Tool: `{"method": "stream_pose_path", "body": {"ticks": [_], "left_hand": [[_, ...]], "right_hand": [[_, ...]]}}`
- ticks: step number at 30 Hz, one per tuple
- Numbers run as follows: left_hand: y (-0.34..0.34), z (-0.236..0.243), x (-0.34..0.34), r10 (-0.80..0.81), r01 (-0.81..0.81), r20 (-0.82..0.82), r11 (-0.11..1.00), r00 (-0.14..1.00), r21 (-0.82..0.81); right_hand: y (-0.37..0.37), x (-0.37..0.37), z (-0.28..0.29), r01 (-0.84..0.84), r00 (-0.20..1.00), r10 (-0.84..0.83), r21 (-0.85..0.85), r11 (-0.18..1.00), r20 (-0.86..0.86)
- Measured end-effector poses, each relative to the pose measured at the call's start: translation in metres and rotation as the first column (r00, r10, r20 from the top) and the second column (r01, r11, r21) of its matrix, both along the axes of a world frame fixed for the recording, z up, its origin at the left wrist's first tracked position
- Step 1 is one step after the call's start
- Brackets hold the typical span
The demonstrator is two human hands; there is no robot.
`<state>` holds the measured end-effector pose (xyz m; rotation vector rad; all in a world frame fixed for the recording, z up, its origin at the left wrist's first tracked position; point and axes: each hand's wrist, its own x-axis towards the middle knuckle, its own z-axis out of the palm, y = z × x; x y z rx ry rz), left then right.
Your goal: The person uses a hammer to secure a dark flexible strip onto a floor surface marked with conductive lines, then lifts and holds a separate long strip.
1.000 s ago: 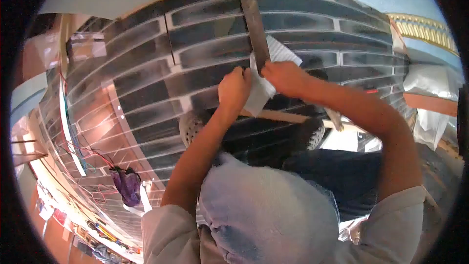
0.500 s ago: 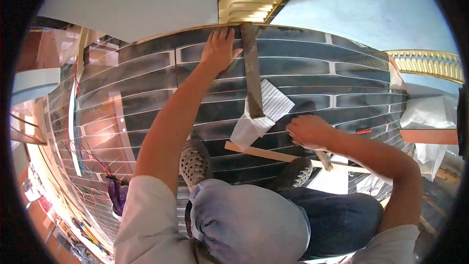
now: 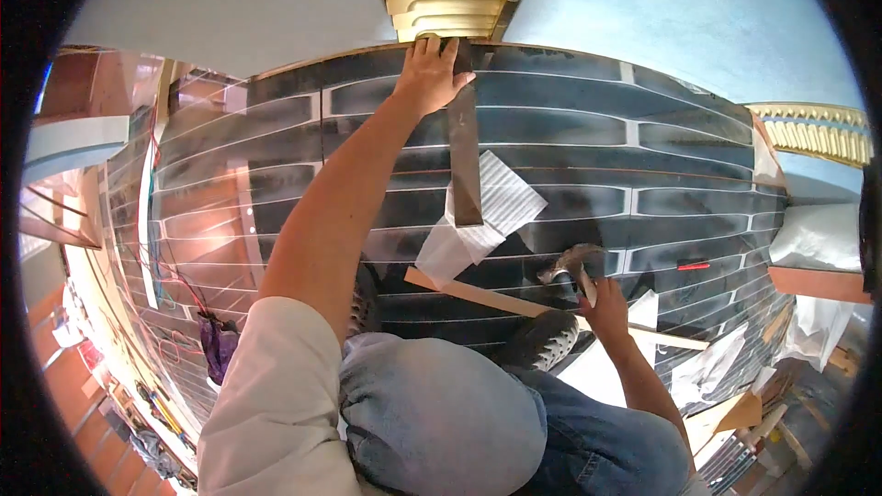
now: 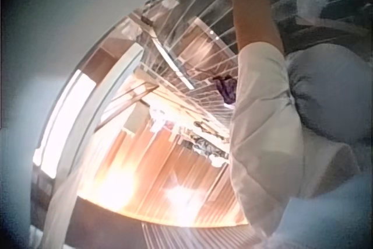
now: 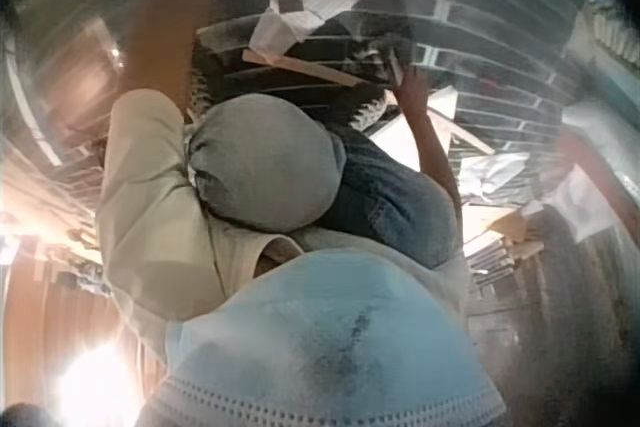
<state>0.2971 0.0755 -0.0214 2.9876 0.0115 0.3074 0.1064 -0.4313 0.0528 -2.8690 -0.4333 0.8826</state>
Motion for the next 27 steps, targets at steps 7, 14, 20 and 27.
{"method": "stream_pose_path", "body": {"ticks": [7,14,20,27], "left_hand": [[-0.013,0.0,0.007,-0.007,0.009,-0.024,0.998,1.0,0.068],[-0.018,0.017,0.009,0.06,-0.049,-0.153,0.996,0.986,0.074],[-0.014,0.023,0.002,0.085,-0.078,-0.224,0.996,0.971,0.041],[-0.017,0.027,-0.003,0.061,-0.048,-0.131,0.994,0.989,0.103]], "right_hand": [[0.016,0.03,0.004,-0.039,0.98,0.036,-0.011,0.999,-0.198],[0.017,0.045,0.003,-0.027,0.97,0.042,0.067,0.997,-0.238],[0.05,0.05,0.008,-0.041,0.981,0.059,0.096,0.995,-0.187],[0.101,0.093,0.013,-0.06,0.955,0.114,0.197,0.979,-0.273]]}}
